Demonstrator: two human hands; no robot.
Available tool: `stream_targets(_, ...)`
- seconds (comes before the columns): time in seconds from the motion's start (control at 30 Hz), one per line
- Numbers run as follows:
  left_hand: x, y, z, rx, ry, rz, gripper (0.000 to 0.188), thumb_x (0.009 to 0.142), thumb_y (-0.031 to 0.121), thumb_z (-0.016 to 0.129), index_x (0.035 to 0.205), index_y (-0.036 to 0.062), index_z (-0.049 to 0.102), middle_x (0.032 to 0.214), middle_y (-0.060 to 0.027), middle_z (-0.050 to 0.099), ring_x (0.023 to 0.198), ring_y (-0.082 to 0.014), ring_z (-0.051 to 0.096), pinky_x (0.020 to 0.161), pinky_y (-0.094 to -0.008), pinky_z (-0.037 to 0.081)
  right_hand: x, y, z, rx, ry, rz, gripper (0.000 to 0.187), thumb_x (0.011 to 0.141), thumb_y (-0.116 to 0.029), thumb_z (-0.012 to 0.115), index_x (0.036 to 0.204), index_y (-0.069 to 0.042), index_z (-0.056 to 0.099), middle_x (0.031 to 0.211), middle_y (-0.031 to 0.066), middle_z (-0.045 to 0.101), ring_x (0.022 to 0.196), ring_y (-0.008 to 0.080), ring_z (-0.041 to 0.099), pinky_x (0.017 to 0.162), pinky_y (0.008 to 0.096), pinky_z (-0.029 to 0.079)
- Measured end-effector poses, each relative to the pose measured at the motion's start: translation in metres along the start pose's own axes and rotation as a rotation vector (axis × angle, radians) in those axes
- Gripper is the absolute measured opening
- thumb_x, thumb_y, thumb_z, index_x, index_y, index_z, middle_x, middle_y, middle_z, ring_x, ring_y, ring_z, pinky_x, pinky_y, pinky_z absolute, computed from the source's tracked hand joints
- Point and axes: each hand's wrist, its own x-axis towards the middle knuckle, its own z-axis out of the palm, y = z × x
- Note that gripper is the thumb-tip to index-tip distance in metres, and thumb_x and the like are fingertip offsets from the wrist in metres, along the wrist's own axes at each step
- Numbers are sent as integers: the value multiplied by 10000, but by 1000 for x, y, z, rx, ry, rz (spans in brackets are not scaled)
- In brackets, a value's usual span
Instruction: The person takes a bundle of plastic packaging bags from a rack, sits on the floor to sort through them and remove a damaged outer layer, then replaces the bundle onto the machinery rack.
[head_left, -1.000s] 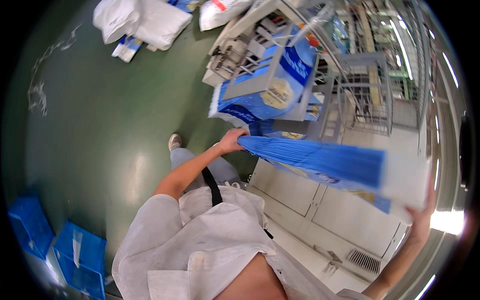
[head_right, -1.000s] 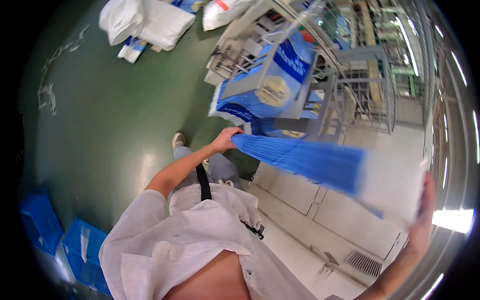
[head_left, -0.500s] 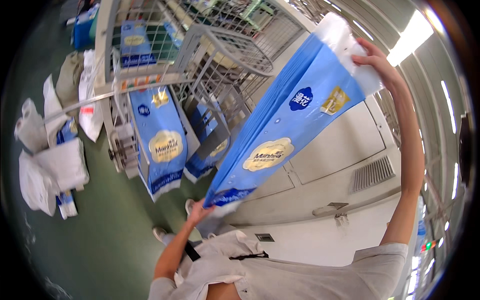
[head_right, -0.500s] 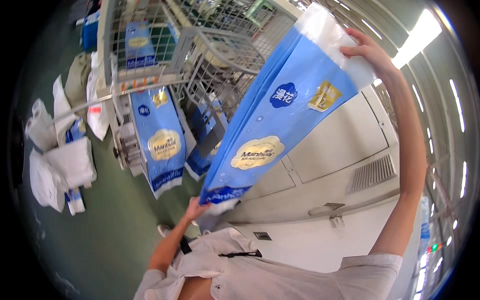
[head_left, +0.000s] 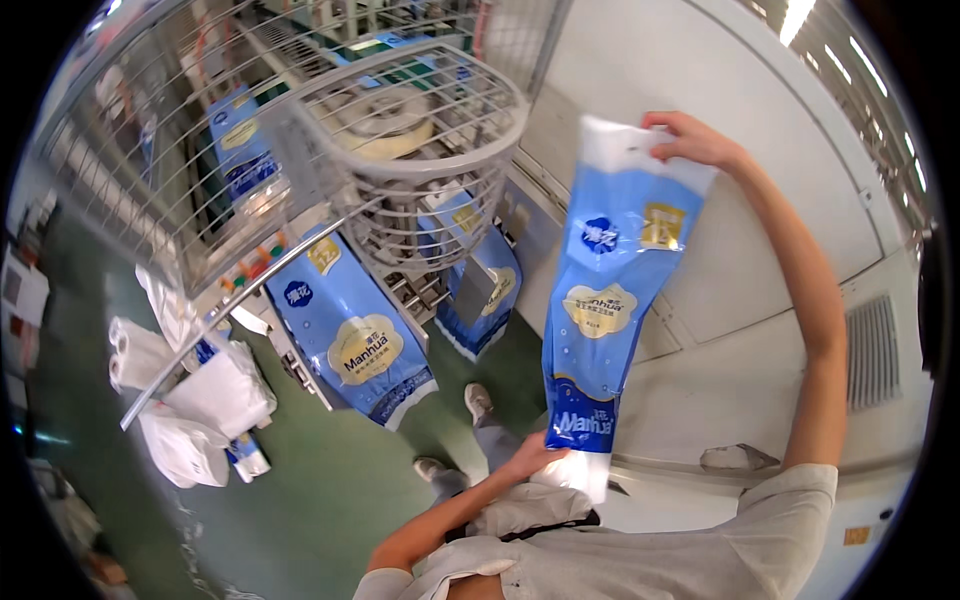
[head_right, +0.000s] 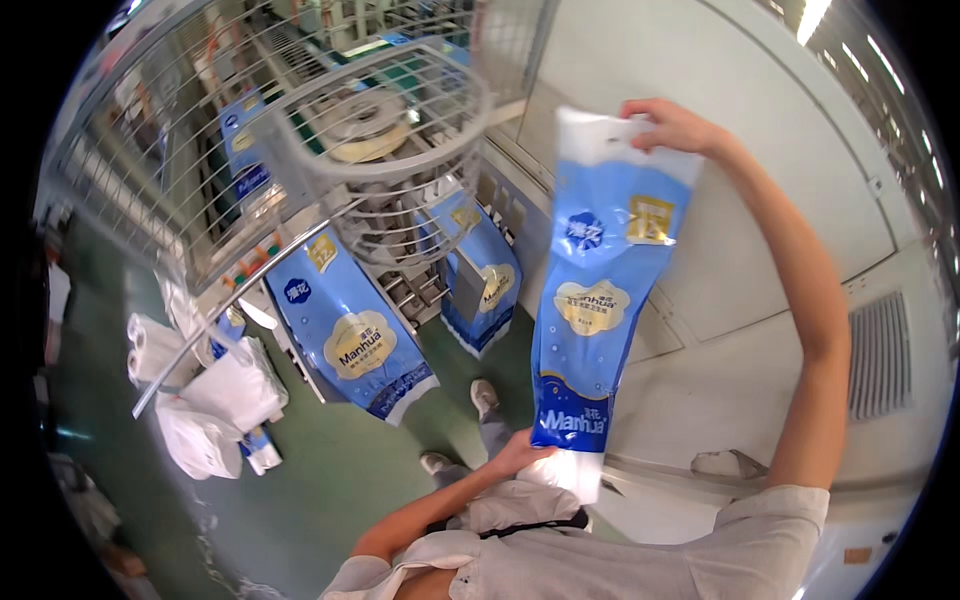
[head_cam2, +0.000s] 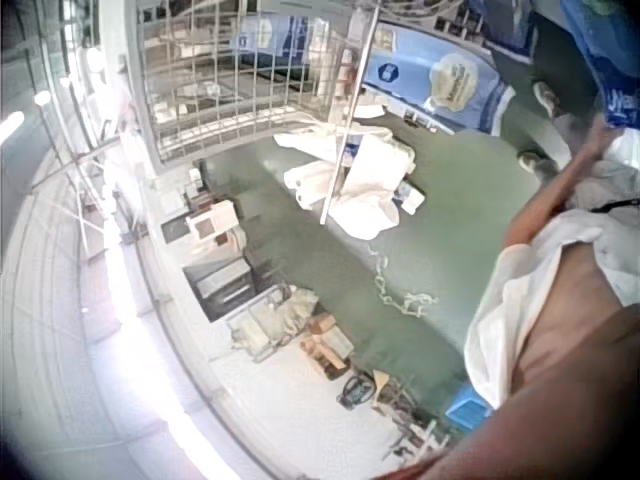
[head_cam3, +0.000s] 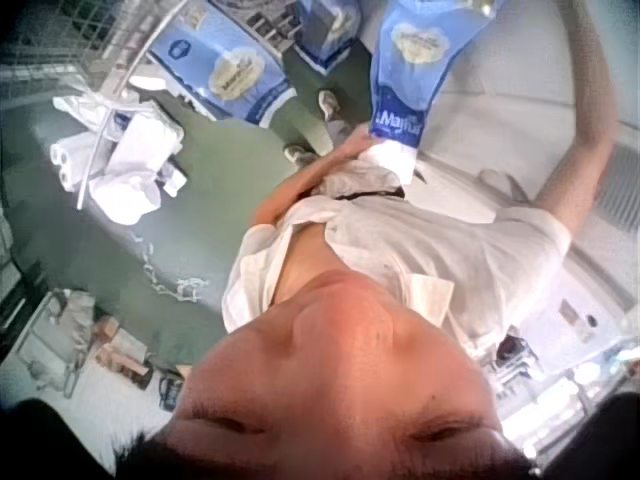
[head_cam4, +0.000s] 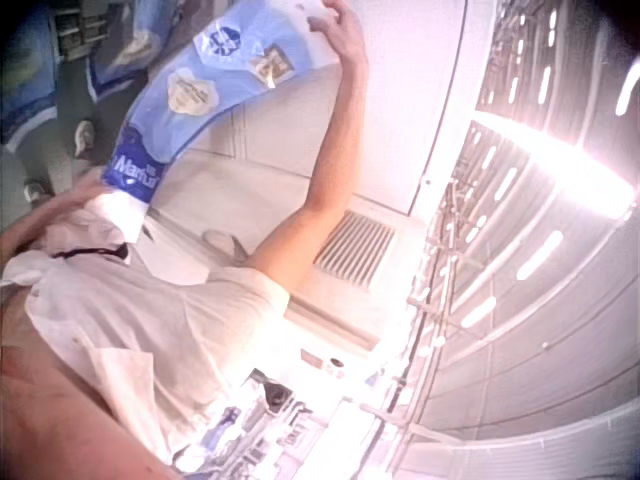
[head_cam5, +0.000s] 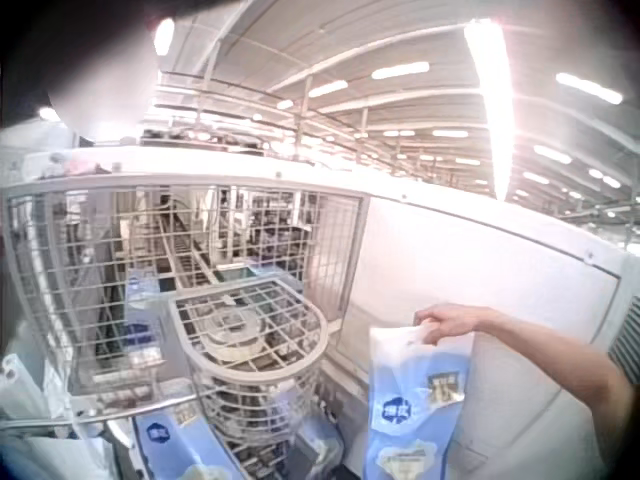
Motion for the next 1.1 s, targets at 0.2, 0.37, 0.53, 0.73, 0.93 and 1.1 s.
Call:
stream_targets(0.2,39,41,12,-29,89,-93,279,857,114,685,1105,9,612,977,-8,646,878,-76,561,813,-264,481,117,58,132,-66,34,-308,374,789,-145,643,1135,-43,546,1019,189,617,969,345,595,849,448,457)
stream_targets(0.37,74,102,1,-213,266,-342,264,864,147,687,1076,2,624,971,-18,654,860,-87,574,773,-256,481,211,65,185,13,83,-493,372,808,-167,648,1145,-39,552,1040,196,605,1041,363,565,873,447,448)
stream_targets(0.53,123,120,1,-398,462,-401,304,862,134,692,1120,5,596,1021,-42,650,898,-124,611,784,-281,504,296,73,248,111,82,-654,306,816,-139,662,1087,-35,567,973,179,576,997,351,542,852,450,431)
stream_targets(0.73,152,142,-6,-590,616,-442,308,857,79,693,1138,36,577,1056,-42,639,930,-134,616,821,-296,509,358,72,294,203,138,-621,288,815,-156,667,1069,-48,585,983,188,571,986,370,537,860,448,431)
stream_targets(0.93,152,165,-5,-558,601,-436,325,852,77,702,1151,46,581,1085,-17,627,971,-106,576,863,-279,466,397,73,314,193,252,-726,411,787,-195,676,1160,-43,592,1155,211,595,1128,358,545,968,446,439)
stream_targets(1.1,156,172,-6,-449,605,-416,245,875,112,686,1093,36,605,1002,22,617,900,-57,531,811,-232,440,408,72,311,190,172,-677,435,825,-226,641,1208,-31,571,1194,211,585,1138,351,548,989,421,434)
